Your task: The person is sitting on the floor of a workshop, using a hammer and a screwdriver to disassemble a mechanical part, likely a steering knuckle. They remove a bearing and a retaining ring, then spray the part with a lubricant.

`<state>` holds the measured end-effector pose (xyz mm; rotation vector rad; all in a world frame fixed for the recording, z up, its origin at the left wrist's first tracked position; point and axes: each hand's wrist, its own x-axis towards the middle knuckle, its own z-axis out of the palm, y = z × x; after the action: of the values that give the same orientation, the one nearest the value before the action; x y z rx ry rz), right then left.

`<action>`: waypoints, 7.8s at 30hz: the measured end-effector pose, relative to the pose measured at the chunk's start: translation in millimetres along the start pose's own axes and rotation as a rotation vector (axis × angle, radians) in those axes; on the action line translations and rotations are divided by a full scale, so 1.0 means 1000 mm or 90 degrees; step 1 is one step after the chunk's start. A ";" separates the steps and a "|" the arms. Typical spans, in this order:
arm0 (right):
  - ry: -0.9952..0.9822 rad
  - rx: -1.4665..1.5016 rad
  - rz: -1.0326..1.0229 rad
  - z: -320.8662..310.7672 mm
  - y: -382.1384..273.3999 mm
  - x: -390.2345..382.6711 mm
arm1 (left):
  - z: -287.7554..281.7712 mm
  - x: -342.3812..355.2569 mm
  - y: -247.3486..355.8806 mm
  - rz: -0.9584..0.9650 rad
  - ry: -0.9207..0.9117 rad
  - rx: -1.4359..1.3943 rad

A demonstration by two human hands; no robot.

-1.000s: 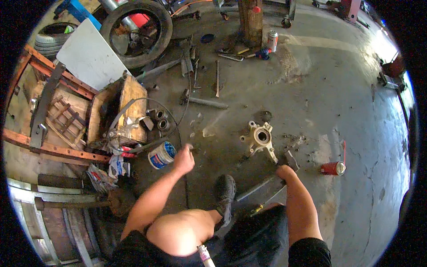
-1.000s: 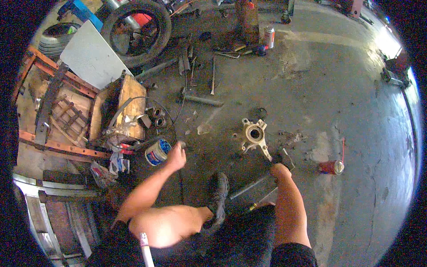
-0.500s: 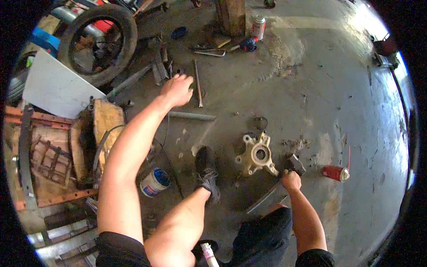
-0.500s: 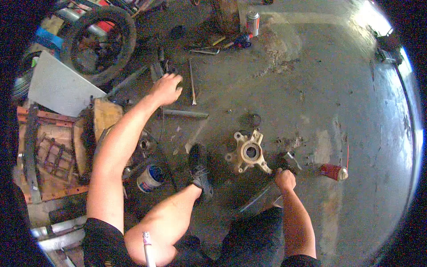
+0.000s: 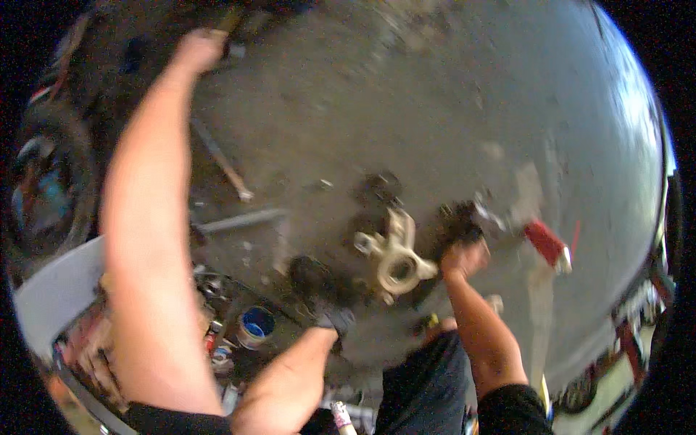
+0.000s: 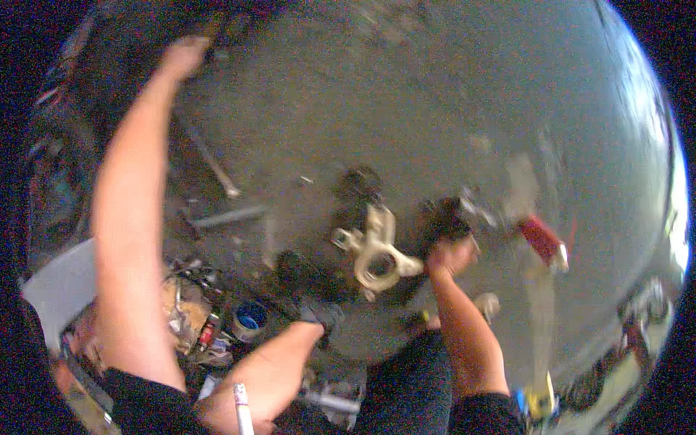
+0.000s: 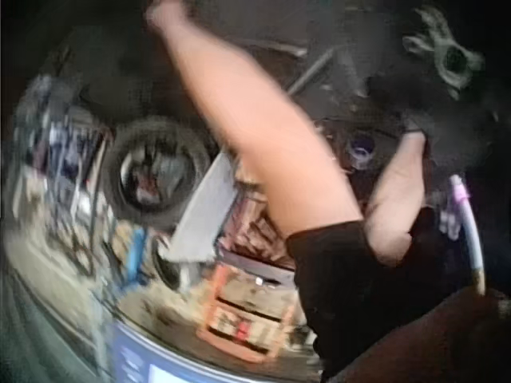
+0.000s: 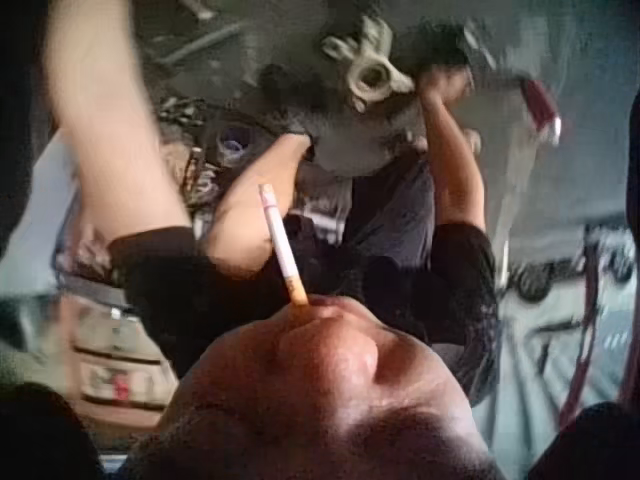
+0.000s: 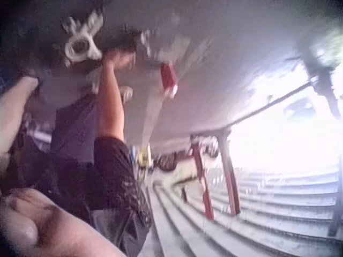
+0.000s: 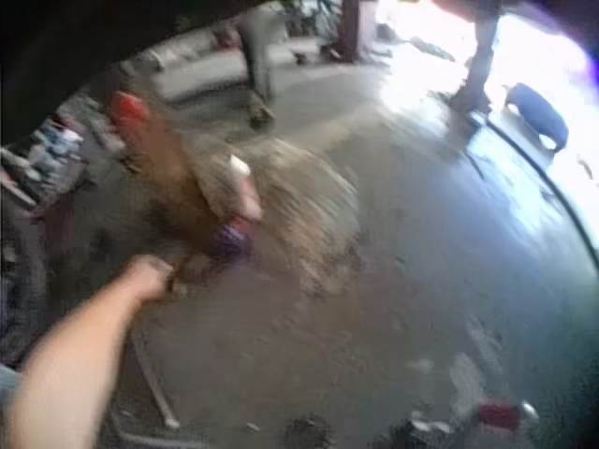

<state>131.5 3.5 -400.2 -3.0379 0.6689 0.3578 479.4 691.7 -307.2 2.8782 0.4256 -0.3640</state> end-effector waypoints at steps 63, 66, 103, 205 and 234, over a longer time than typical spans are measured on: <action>-0.344 0.710 -0.279 -0.189 -0.022 -0.135 | 0.088 -0.540 0.318 0.249 -0.440 -0.677; -0.471 0.705 -0.194 -0.196 -0.019 -0.133 | 0.079 -0.532 0.317 0.333 -0.475 -0.517; -0.331 0.099 -0.621 -0.208 0.010 -0.090 | 0.150 -0.507 0.285 0.228 -0.052 -0.368; -0.284 -0.200 -0.669 -0.211 -0.022 -0.109 | 0.141 -0.526 0.314 0.691 0.027 -0.310; -0.146 -0.060 -0.506 -0.229 -0.027 -0.131 | 0.134 -0.504 0.328 0.584 -0.128 -0.362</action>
<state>77.4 68.8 -148.8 -2.9541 -0.5709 0.6805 84.3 223.7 -242.3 2.1440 -0.6987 -0.2859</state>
